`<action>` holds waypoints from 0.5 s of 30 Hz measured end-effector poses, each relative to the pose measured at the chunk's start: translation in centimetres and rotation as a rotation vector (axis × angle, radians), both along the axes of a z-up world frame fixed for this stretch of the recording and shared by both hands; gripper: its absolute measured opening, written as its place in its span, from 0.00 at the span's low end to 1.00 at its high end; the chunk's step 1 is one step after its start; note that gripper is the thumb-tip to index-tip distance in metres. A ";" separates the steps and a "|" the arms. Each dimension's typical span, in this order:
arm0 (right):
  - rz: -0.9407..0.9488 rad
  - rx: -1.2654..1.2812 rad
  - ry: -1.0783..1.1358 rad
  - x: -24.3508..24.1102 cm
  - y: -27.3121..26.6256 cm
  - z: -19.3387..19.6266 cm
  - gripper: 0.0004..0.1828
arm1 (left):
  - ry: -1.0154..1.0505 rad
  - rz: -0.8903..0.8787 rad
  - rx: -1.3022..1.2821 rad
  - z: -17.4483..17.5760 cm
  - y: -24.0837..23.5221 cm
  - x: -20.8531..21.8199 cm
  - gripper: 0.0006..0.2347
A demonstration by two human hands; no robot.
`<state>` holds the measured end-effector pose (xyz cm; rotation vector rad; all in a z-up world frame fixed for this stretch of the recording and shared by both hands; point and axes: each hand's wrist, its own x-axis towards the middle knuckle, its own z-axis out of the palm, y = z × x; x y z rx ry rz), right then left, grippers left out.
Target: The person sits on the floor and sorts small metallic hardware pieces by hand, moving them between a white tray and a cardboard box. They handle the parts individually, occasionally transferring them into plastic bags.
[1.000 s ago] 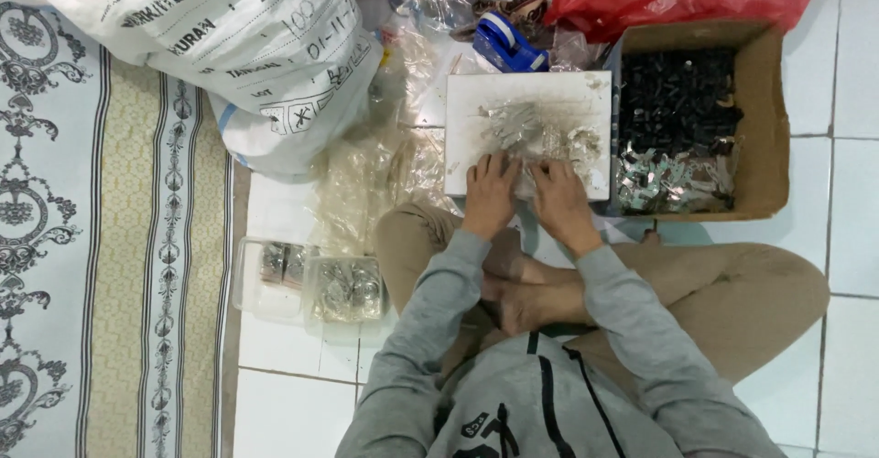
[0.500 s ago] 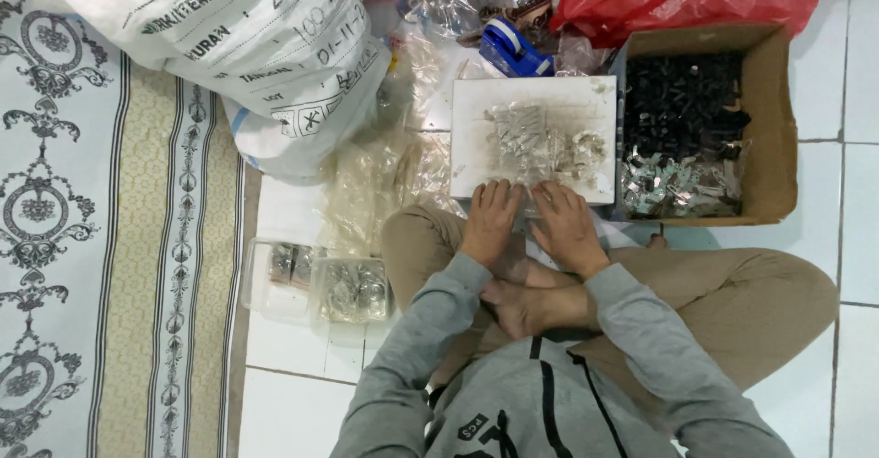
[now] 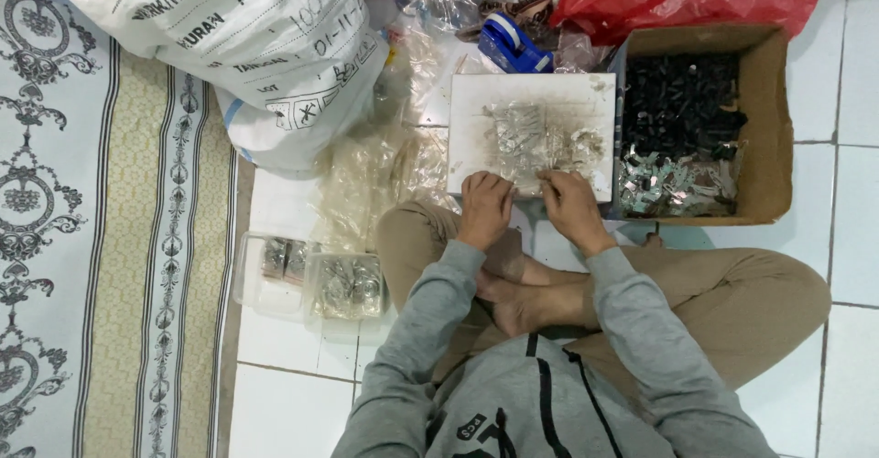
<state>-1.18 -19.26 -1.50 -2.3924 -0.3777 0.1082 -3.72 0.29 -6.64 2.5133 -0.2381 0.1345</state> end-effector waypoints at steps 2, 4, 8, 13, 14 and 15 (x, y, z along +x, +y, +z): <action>-0.054 -0.007 0.019 0.5 0.5 0.5 0.13 | -0.020 0.061 -0.014 0.5 -0.4 0.6 0.06; -0.114 -0.012 0.035 0.8 0.9 0.6 0.15 | -0.042 0.115 -0.025 1.7 -0.8 1.0 0.09; -0.014 -0.140 -0.174 0.5 0.9 0.7 0.09 | -0.094 0.063 0.003 2.5 -1.2 1.0 0.07; 0.176 -0.118 -0.324 0.7 -0.8 0.2 0.16 | -0.084 -0.090 0.022 2.7 0.2 1.1 0.10; 0.183 -0.103 -0.304 0.7 -0.8 0.5 0.16 | -0.076 -0.101 0.001 2.7 0.3 1.2 0.11; 0.191 -0.088 -0.284 0.7 -0.8 0.9 0.16 | -0.067 -0.111 -0.020 2.7 0.4 1.3 0.12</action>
